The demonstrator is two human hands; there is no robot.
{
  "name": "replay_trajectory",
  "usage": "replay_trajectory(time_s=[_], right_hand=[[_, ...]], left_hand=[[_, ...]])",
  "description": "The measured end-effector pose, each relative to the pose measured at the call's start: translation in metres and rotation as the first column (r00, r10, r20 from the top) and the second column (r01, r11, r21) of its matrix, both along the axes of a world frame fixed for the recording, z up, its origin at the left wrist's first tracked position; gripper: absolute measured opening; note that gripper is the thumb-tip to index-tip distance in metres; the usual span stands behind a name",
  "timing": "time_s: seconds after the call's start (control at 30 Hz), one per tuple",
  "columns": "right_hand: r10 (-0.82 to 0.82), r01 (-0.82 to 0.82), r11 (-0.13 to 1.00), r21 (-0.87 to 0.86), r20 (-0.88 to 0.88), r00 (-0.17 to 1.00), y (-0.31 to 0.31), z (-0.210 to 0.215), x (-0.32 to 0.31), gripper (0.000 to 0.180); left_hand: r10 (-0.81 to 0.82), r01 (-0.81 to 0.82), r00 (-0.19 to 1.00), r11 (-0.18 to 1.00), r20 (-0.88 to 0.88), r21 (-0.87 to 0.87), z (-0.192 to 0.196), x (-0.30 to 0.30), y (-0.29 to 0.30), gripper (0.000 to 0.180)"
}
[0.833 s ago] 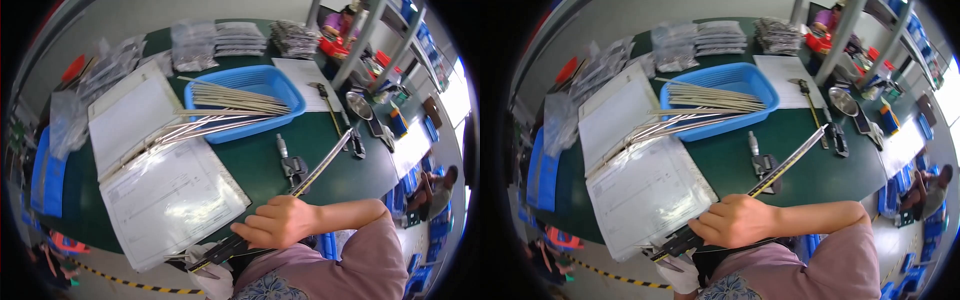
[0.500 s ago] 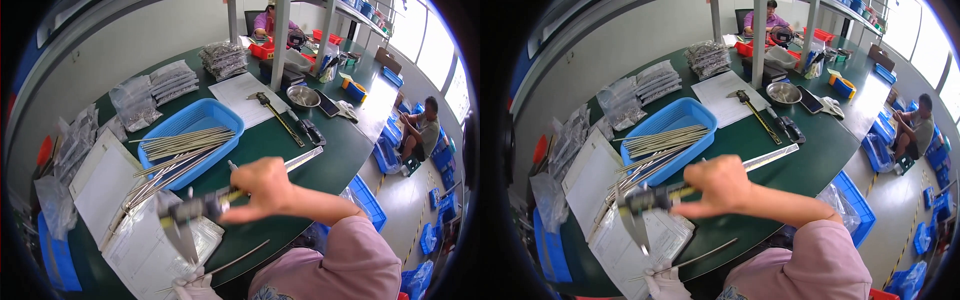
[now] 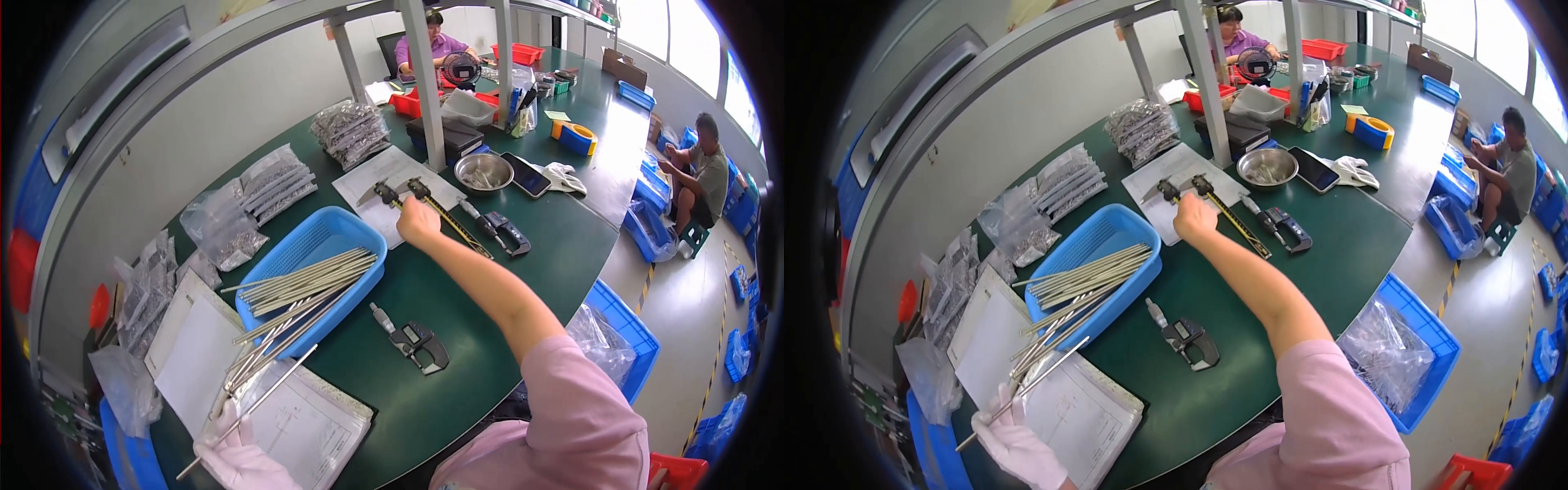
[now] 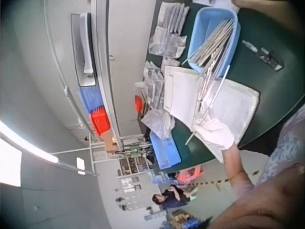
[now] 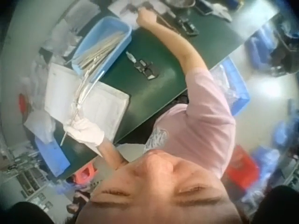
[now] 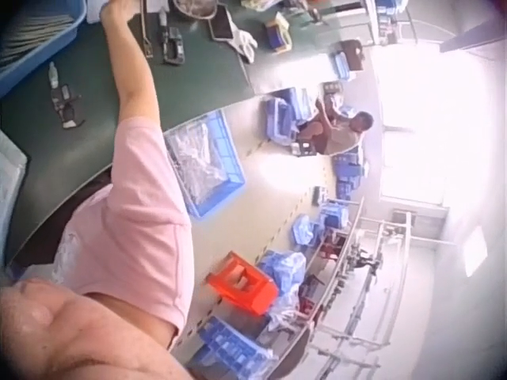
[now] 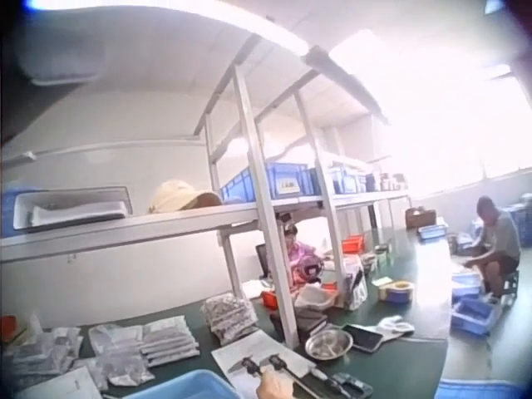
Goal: The worker is measuring the thickness and length of metal rods using a micrometer and comparing the results against a technical specification sheet.
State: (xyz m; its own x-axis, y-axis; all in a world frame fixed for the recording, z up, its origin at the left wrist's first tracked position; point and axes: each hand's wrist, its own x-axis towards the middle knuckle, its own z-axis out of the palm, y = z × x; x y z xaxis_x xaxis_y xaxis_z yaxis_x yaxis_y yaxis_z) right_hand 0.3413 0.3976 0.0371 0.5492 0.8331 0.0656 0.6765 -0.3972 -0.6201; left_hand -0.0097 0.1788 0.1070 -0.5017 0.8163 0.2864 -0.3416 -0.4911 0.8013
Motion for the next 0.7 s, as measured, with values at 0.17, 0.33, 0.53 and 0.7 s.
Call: replay_trajectory(time_s=[0.17,0.33,0.53,0.7], right_hand=[[0.017,-0.018,1.000,0.006,0.117,0.993,0.007,-0.020,-0.008,0.025],[0.240,-0.205,0.968,-0.148,0.285,0.928,0.012,-0.005,-0.007,0.016],[0.306,-0.266,0.952,-0.154,0.423,0.853,0.008,-0.013,0.000,0.019],[-0.064,-0.031,0.984,0.175,0.507,0.859,-0.033,0.018,0.078,0.021]], left_hand=[[-0.149,0.141,0.987,0.982,-0.055,-0.127,-0.009,0.021,0.065,0.025],[-0.111,0.126,0.989,0.978,0.097,-0.164,-0.006,0.018,0.092,0.027],[-0.119,0.120,0.993,0.990,0.022,-0.074,-0.012,0.015,0.102,0.024],[-0.277,0.283,0.959,0.923,0.061,-0.260,-0.032,0.027,0.112,0.029]])
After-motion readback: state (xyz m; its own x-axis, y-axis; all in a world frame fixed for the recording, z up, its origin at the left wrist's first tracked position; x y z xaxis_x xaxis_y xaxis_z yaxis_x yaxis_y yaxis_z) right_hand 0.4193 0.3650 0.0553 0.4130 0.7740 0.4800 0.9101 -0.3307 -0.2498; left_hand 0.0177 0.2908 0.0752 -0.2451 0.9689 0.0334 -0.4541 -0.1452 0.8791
